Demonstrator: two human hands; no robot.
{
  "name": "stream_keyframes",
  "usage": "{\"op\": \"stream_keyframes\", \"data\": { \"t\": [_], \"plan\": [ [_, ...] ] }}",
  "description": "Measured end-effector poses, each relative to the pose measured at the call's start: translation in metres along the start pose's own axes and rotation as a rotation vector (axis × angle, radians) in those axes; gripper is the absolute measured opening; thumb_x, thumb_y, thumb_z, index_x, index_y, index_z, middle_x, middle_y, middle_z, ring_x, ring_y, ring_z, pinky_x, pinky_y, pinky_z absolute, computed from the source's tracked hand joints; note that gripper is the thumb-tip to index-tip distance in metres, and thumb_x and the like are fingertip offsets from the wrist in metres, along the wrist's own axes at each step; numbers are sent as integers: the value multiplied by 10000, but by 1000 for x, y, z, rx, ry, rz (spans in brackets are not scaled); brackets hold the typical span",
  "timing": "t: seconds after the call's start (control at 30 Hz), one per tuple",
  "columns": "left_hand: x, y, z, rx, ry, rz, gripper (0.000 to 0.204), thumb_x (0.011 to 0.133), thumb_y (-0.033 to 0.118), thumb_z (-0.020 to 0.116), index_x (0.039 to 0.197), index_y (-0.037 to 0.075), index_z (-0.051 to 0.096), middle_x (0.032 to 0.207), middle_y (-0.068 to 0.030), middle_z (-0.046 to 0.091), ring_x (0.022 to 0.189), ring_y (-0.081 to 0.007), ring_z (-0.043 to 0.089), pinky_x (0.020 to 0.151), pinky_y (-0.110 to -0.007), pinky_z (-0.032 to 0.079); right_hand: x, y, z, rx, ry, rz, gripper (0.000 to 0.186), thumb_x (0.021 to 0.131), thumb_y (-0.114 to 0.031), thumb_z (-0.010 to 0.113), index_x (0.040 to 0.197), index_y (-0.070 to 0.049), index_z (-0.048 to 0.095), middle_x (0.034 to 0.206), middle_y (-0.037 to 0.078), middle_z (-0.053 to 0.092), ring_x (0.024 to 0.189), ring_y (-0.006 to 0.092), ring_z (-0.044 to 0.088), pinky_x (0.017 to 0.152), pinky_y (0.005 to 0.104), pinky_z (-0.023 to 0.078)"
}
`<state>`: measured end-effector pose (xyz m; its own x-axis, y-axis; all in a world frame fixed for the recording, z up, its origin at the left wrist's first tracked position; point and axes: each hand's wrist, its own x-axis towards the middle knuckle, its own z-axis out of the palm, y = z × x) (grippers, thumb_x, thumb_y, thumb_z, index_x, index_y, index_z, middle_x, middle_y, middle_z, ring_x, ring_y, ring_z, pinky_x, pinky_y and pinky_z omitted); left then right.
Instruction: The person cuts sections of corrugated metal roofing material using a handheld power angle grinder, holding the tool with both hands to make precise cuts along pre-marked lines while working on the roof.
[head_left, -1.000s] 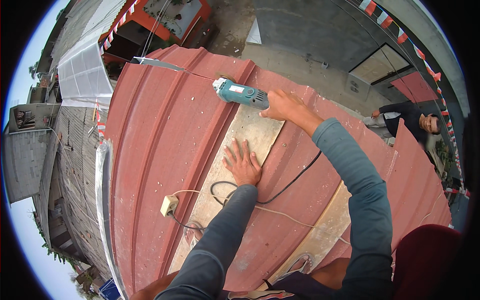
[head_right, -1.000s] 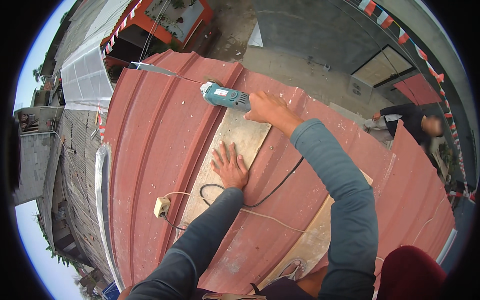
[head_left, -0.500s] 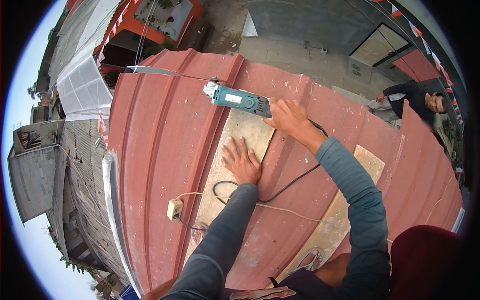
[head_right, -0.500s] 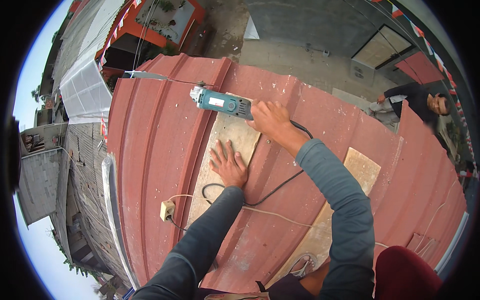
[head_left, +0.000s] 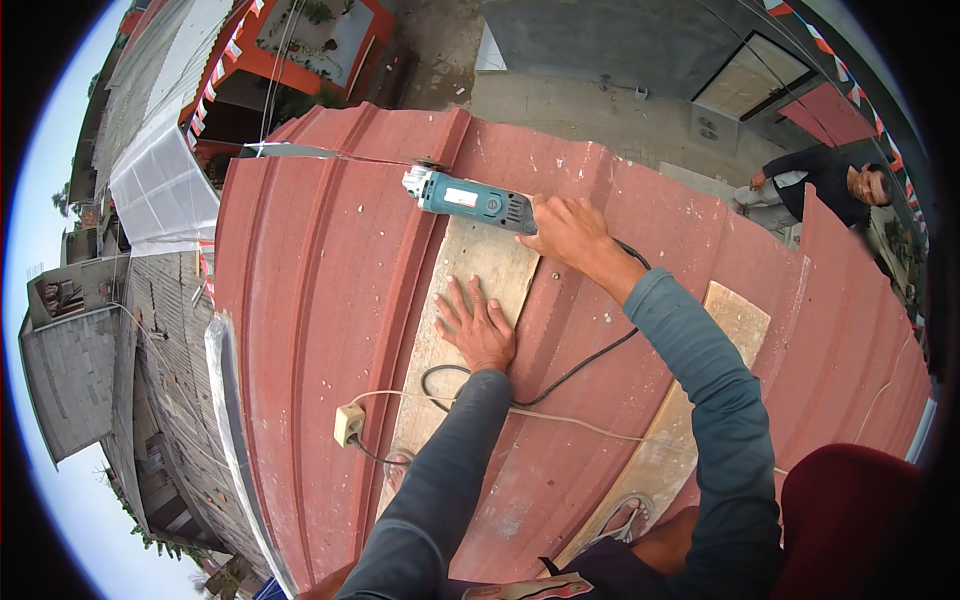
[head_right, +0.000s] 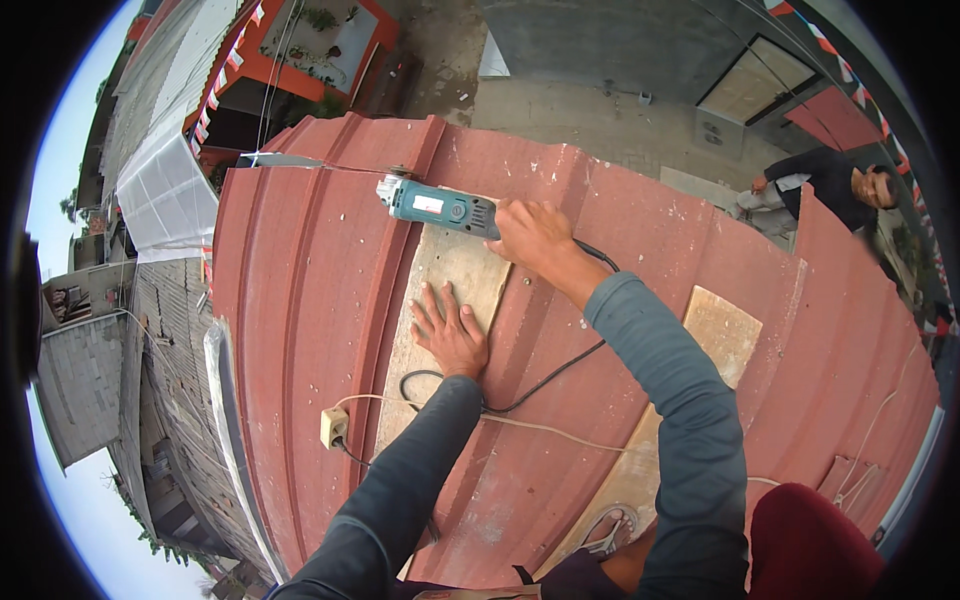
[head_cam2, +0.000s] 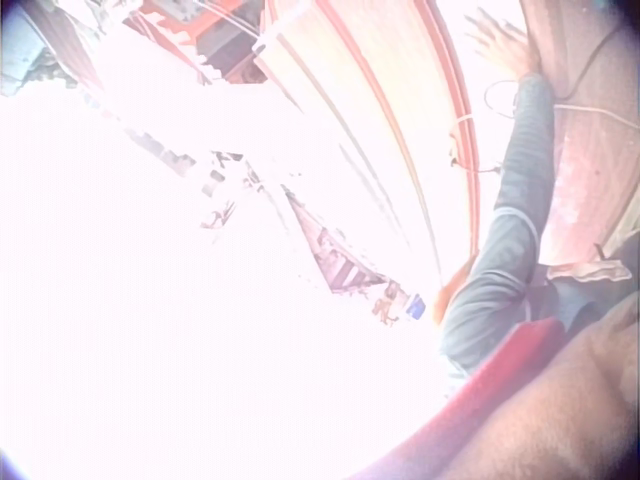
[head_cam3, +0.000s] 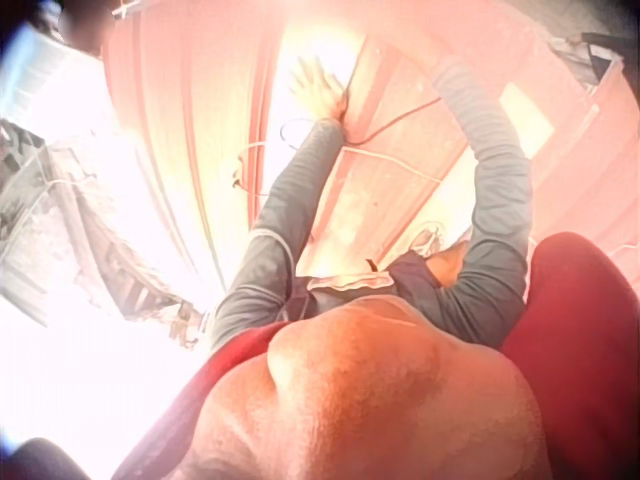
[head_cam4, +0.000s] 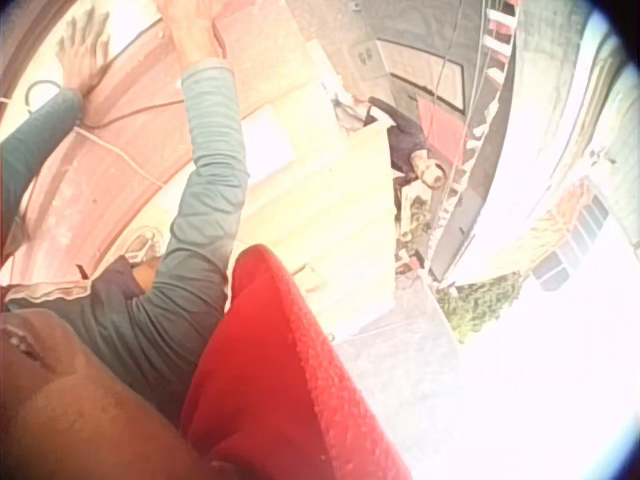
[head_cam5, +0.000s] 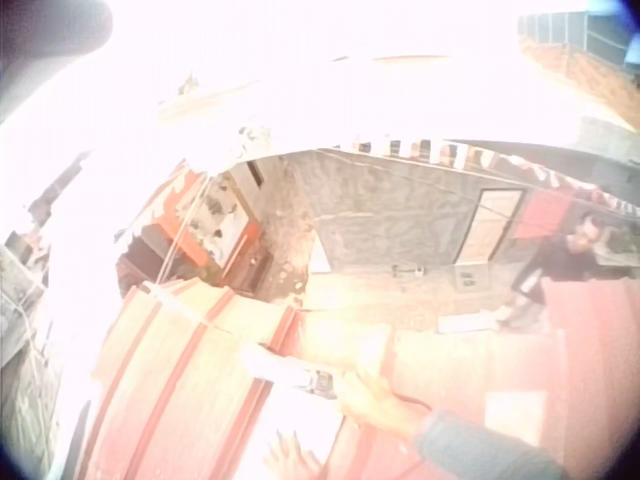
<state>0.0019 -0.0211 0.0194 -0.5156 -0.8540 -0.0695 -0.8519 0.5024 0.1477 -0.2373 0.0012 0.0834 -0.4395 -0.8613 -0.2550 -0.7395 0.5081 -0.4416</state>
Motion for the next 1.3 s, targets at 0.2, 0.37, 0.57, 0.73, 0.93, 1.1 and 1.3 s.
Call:
{"op": "stream_keyframes", "data": {
  "t": [0.2, 0.37, 0.57, 0.73, 0.93, 1.1, 1.3],
  "plan": [
    [-1, 1, -1, -21, 18, 13, 552, 1023, 351, 386, 1538, 160, 441, 1672, -134, 255, 1536, -454, 142, 1182, -647, 97, -8, 3, 4, 34, -16, 21, 587, 809, -403, 789, 1168, 40, 651, 1075, 196, 733, 1025, 356, 714, 875, 451, 571],
    [-1, -1, 0, 0, 13, 9, 552, 1023, 350, 388, 1540, 162, 439, 1672, -134, 256, 1534, -453, 147, 1182, -643, 99, -6, 5, 1, 18, -45, 4, 603, 812, -412, 785, 1187, 40, 648, 1080, 199, 730, 1030, 349, 713, 869, 453, 568],
    [-1, 1, -1, -9, 17, 9, 553, 1022, 349, 392, 1541, 161, 437, 1672, -137, 256, 1534, -451, 149, 1182, -641, 100, -10, 8, 7, 33, 2, 9, 602, 817, -432, 783, 1157, 49, 659, 1040, 201, 736, 1001, 357, 720, 878, 453, 560],
    [-1, 0, -1, 4, 33, 16, 553, 1021, 345, 401, 1542, 165, 436, 1672, -138, 254, 1534, -448, 154, 1184, -636, 103, -12, 10, 7, 34, -8, 12, 602, 822, -435, 782, 1150, 56, 662, 1018, 205, 740, 981, 364, 725, 860, 460, 563],
    [-1, -1, -2, 3, 30, 17, 549, 1019, 337, 412, 1541, 166, 433, 1671, -143, 255, 1530, -451, 163, 1183, -636, 110, -11, 14, 9, 33, 12, -12, 602, 830, -425, 778, 1159, 64, 656, 1009, 213, 740, 974, 374, 725, 847, 469, 563],
    [-1, -1, -1, 0, 43, 32, 537, 1020, 337, 414, 1529, 166, 437, 1666, -152, 260, 1524, -458, 173, 1177, -642, 116, -14, 18, 12, 44, 24, 2, 604, 841, -420, 767, 1177, 66, 645, 1022, 219, 736, 994, 385, 716, 861, 485, 550],
    [-2, -1, 0, -7, 46, 34, 539, 1020, 336, 414, 1530, 163, 438, 1664, -154, 263, 1526, -460, 166, 1178, -644, 114, -12, 17, 13, 65, -13, 27, 613, 841, -427, 764, 1183, 66, 641, 1028, 225, 732, 1020, 384, 708, 879, 493, 539]
  ]
}}
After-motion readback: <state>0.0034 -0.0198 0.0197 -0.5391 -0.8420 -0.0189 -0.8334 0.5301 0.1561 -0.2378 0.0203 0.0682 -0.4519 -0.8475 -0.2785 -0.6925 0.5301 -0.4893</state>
